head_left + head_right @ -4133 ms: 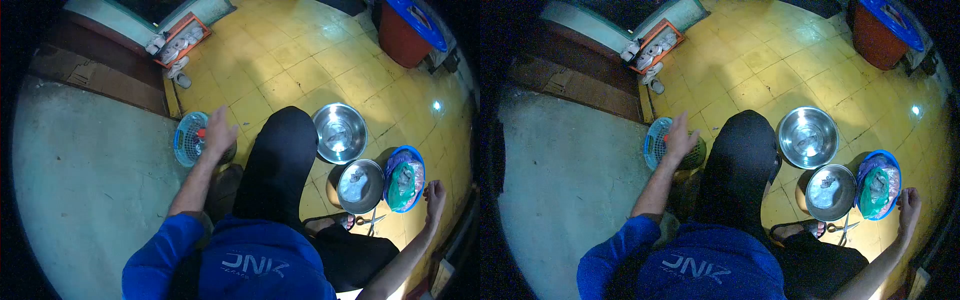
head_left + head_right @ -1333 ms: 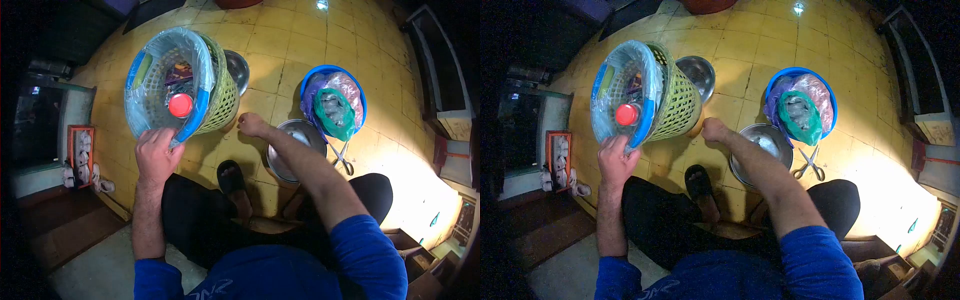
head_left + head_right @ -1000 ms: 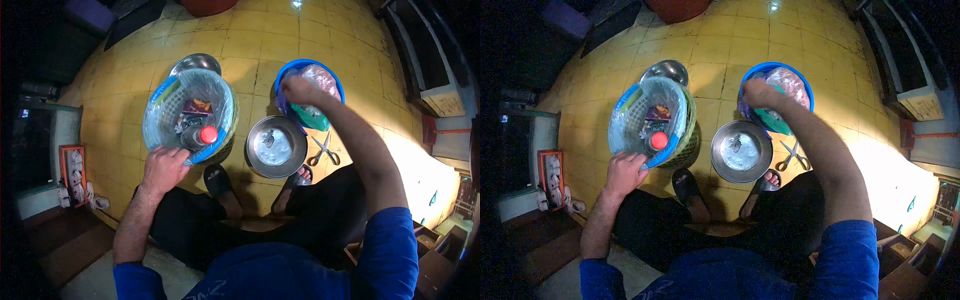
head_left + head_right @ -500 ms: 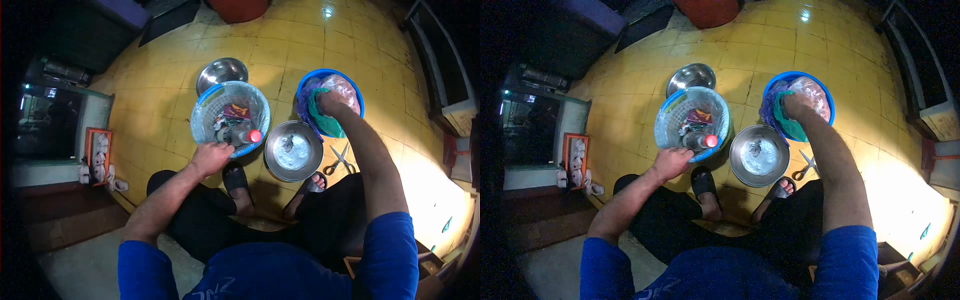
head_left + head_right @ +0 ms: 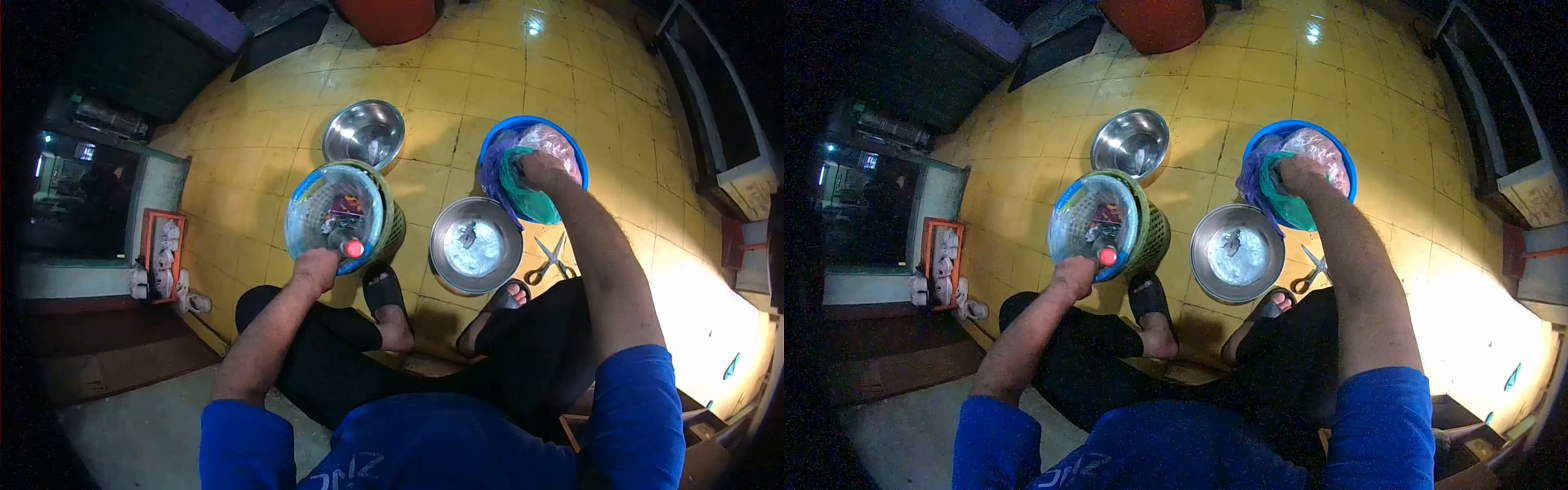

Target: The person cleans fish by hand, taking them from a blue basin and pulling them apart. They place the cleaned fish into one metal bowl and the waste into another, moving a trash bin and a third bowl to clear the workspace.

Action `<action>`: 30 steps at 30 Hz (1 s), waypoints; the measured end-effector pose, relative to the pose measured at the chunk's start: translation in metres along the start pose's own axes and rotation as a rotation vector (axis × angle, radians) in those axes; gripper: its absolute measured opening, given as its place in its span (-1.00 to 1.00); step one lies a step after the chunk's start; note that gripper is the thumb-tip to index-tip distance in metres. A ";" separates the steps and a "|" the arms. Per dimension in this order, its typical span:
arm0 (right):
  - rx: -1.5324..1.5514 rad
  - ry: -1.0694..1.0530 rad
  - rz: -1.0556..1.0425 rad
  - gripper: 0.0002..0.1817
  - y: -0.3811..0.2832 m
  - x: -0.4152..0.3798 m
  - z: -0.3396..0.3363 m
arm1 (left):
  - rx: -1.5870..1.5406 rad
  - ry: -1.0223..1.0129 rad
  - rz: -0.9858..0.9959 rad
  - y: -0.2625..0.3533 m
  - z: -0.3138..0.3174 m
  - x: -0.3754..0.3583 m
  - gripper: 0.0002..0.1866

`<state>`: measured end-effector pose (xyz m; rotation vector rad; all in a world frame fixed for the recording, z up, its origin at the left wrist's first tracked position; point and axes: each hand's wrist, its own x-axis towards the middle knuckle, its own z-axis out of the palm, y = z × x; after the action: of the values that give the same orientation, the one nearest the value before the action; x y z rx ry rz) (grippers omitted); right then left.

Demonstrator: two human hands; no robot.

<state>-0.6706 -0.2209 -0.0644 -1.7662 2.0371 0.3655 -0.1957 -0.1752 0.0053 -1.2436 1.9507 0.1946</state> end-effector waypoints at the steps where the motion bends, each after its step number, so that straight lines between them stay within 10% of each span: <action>1: -0.003 0.003 -0.001 -0.68 0.004 0.003 0.002 | -0.007 -0.020 -0.031 -0.007 0.005 0.002 -0.77; 9: -0.066 0.009 -0.027 -0.75 0.014 0.016 0.019 | 0.130 -0.389 0.052 -0.074 0.003 0.027 -0.50; 13: -0.013 0.020 0.063 -0.72 0.004 0.014 0.009 | 0.075 -0.106 0.156 -0.065 -0.104 -0.002 -0.74; 16: -0.039 -0.004 0.048 -0.73 0.007 0.025 0.015 | -0.667 0.503 0.286 0.004 -0.134 0.050 -0.82; 25: 0.362 -0.099 0.157 -0.67 0.021 0.011 0.019 | -0.287 0.045 -0.063 0.096 -0.068 0.262 -0.43; 30: 0.143 0.117 -0.162 -0.66 0.026 -0.002 0.020 | -0.318 0.473 -0.092 0.079 -0.032 0.296 -0.44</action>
<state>-0.6931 -0.2057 -0.0825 -1.8857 1.9271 0.0668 -0.3366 -0.3577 -0.1984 -1.7041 2.3188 0.1793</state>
